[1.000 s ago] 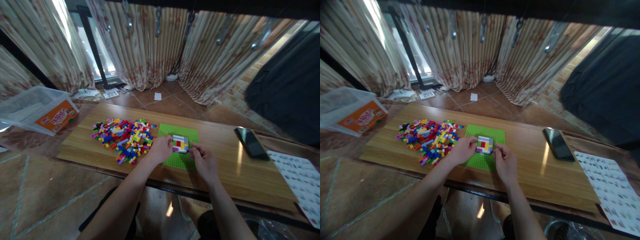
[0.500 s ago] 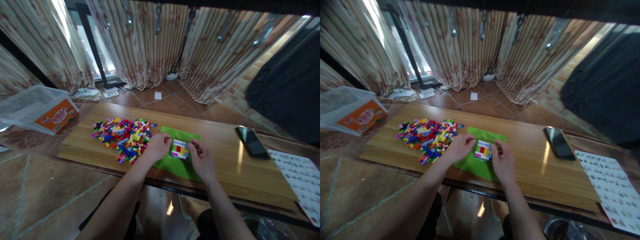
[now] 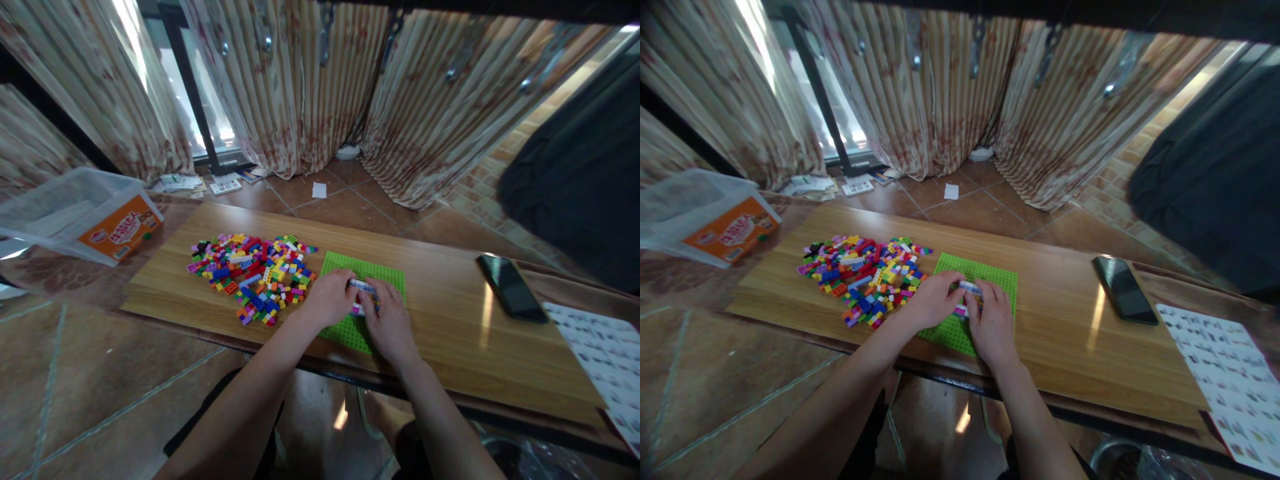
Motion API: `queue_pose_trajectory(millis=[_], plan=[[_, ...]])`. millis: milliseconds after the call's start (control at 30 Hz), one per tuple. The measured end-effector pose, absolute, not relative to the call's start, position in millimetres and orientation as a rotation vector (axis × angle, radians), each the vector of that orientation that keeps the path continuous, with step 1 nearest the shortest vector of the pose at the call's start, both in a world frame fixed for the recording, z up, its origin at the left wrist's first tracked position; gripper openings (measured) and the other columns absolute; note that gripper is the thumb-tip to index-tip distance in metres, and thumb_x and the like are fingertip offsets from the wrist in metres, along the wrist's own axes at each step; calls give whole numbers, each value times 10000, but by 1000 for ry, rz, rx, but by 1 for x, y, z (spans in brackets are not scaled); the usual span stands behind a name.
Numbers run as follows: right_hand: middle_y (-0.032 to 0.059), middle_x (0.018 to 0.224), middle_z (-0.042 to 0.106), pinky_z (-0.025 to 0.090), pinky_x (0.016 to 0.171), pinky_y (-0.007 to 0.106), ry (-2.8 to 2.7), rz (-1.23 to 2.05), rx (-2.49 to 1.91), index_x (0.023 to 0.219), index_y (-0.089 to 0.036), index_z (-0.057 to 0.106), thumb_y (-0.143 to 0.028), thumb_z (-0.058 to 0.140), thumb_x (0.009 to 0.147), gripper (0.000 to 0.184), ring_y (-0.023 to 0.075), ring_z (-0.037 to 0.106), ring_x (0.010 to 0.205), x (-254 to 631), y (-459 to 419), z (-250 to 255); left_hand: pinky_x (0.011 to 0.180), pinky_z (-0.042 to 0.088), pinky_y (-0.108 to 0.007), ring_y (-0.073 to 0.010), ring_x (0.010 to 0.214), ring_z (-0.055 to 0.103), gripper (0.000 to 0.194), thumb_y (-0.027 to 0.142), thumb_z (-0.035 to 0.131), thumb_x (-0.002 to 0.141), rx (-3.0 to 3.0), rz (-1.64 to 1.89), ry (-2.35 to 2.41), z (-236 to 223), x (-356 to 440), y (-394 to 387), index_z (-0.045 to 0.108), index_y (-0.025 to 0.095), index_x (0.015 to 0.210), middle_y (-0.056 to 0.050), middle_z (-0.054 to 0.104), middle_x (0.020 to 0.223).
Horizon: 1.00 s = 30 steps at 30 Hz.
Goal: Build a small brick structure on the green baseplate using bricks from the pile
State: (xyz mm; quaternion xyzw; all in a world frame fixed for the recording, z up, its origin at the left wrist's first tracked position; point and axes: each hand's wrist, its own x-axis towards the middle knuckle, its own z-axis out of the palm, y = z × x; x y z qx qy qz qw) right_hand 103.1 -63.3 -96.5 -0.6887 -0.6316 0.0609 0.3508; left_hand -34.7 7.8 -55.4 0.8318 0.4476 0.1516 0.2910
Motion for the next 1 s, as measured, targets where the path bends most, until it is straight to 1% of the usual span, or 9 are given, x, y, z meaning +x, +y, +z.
queue_pose_trajectory(millis=[200, 367, 767, 1000], plan=[[141, 1146, 638, 459, 943, 477, -1640, 145, -1789, 1193, -200, 625, -466, 417, 980, 400, 300, 557, 1064, 103, -64, -97, 892, 509, -326, -209, 966, 644, 213, 225, 473, 921, 2212, 411, 1199, -55, -34, 7, 651, 177, 1027, -80, 692, 1027], [153, 1152, 636, 457, 947, 479, -1646, 153, -1810, 1196, -172, 620, -465, 414, 982, 417, 306, 554, 1060, 102, -64, -96, 903, 502, -335, -221, 995, 642, 223, 221, 465, 924, 2222, 400, 1195, -55, -33, 8, 649, 170, 1040, -89, 691, 1049], [150, 1151, 637, 459, 937, 476, -1643, 146, -1809, 1190, -178, 617, -435, 394, 992, 394, 302, 555, 1059, 101, -64, -95, 895, 505, -331, -219, 976, 643, 221, 231, 448, 933, 2243, 383, 1200, -55, -33, 7, 638, 169, 1027, -88, 689, 1035], [149, 1149, 637, 458, 945, 484, -1647, 126, -1807, 1189, -171, 612, -427, 403, 992, 384, 302, 553, 1060, 101, -64, -96, 901, 506, -331, -221, 988, 646, 236, 235, 456, 933, 2239, 372, 1202, -54, -33, 7, 640, 160, 1060, -86, 691, 1049]])
